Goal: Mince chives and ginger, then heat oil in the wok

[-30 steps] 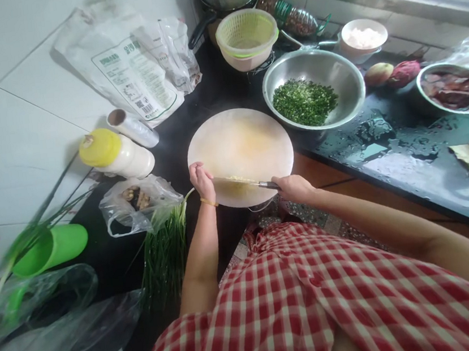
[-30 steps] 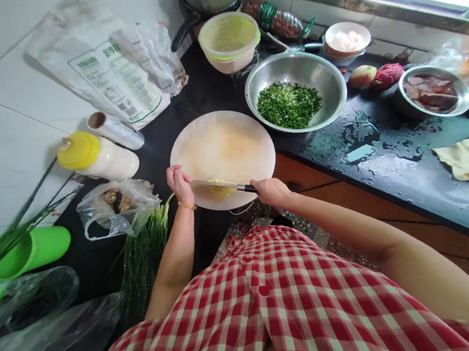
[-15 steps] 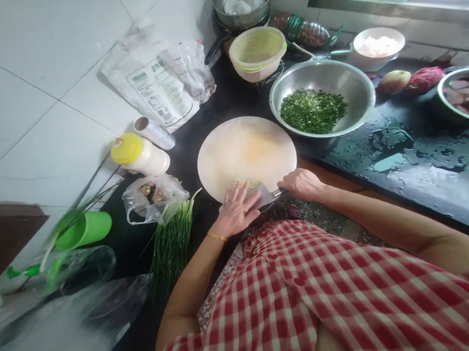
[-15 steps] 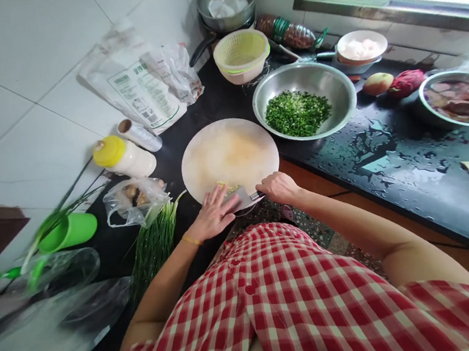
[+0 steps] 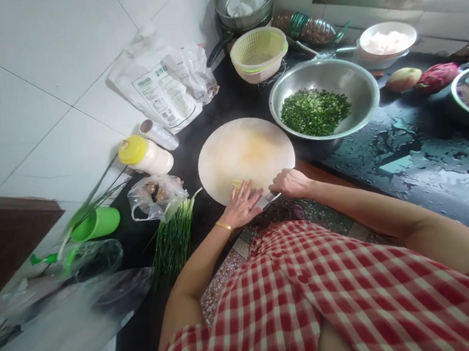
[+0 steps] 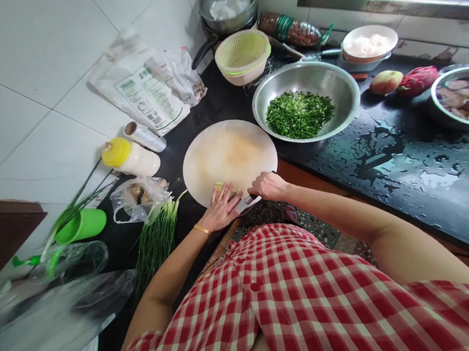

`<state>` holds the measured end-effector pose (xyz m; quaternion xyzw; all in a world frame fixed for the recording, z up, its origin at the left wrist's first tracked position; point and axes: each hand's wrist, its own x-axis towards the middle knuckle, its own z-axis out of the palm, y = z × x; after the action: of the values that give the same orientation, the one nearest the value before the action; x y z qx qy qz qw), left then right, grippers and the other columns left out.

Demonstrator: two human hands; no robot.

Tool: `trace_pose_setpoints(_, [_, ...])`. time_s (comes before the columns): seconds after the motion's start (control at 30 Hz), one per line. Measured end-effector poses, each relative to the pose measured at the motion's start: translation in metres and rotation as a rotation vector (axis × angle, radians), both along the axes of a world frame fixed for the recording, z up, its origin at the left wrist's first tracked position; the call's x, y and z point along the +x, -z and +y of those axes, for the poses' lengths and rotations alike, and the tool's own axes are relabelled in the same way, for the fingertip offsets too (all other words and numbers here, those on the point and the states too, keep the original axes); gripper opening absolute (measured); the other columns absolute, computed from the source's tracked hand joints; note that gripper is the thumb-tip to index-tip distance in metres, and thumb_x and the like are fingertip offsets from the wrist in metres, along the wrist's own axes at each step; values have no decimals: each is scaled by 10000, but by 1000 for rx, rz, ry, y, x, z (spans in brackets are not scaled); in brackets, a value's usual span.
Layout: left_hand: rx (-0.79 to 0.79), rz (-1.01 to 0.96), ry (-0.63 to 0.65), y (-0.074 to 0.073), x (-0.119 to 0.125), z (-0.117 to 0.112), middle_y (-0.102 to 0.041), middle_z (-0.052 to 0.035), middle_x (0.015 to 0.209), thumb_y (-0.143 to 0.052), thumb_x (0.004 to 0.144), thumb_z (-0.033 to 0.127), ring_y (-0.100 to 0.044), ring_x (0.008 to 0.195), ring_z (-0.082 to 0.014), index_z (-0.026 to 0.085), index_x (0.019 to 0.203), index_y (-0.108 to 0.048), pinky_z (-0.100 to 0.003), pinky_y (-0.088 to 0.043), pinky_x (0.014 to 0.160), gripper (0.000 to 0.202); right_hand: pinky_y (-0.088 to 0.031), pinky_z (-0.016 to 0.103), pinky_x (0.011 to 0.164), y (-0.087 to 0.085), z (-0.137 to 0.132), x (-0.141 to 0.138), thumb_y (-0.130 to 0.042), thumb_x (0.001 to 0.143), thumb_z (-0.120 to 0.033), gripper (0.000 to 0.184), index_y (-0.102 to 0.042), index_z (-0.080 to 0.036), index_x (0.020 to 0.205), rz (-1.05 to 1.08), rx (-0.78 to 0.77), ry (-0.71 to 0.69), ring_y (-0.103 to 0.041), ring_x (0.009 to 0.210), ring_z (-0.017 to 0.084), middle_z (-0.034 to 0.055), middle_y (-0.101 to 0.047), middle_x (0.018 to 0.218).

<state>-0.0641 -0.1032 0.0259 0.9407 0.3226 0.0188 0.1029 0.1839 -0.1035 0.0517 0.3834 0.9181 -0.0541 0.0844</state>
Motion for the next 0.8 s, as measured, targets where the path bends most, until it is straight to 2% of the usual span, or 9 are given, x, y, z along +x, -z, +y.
trace_pose_setpoints(0.1, [-15, 17, -59, 6, 3, 8, -123, -83, 1510, -287, 857, 577, -65, 1383, -299, 302, 1392, -297, -553, -85, 1081, 602, -288, 287, 677, -2, 1, 1, -345, 896, -213, 276, -613, -189, 960, 7, 1, -12, -548, 777, 176, 86, -643, 830])
trace_pose_setpoints(0.2, [-43, -6, -184, 9, -15, 29, -109, -91, 1511, -241, 873, 562, -57, 1382, -302, 280, 1392, -307, -560, -87, 1076, 594, -293, 282, 679, -4, 0, 6, -358, 887, -213, 265, -618, -184, 928, 29, -18, 13, -550, 779, 172, 89, -642, 824])
trace_pose_setpoints(0.33, [-40, -180, -520, -1, -59, 49, -83, -115, 1512, -130, 905, 495, -15, 1385, -298, 220, 1414, -264, -562, -77, 1073, 594, -302, 266, 630, -6, -12, 17, -432, 818, -199, 213, -617, -193, 923, 104, -73, 170, -563, 759, 175, 76, -649, 825])
trace_pose_setpoints(0.43, [15, -338, -760, -10, -79, 36, -31, -111, 1516, -71, 915, 448, 6, 1387, -279, 196, 1430, -211, -545, -77, 1081, 590, -321, 244, 588, -6, -28, 18, -476, 781, -239, 207, -600, -199, 943, 314, -213, 386, -564, 689, 158, 43, -646, 770])
trace_pose_setpoints(0.53, [137, -383, -805, -10, -59, -1, 36, -116, 1514, -122, 915, 446, 45, 1384, -289, 170, 1429, -216, -544, -50, 1083, 591, -352, 222, 540, -3, -46, 3, -518, 747, -286, 164, -555, -184, 870, 667, -488, 593, -530, 565, 121, -5, -600, 639])
trace_pose_setpoints(0.63, [187, -324, -670, 1, -12, -36, 61, -112, 1513, -234, 900, 462, 85, 1374, -318, 182, 1411, -278, -559, -40, 1079, 584, -334, 205, 425, 0, -57, -23, -529, 731, -315, 155, -469, -193, 806, 1002, -812, 783, -432, 397, 88, -68, -484, 463])
trace_pose_setpoints(0.73, [139, -249, -546, 13, 27, -53, -23, -111, 1516, -312, 877, 492, 33, 1377, -335, 230, 1402, -300, -578, -87, 1070, 587, -312, 195, 358, 3, -63, -44, -555, 701, -300, 181, -413, -207, 764, 1210, -989, 911, -376, 331, 77, -99, -416, 393])
trace_pose_setpoints(0.8, [109, -229, -510, 20, 38, -54, -62, -114, 1514, -327, 870, 508, -7, 1376, -345, 248, 1405, -286, -587, -122, 1060, 597, -309, 192, 340, 4, -67, -52, -576, 672, -277, 202, -403, -210, 753, 1287, -1039, 957, -370, 318, 73, -104, -418, 394])
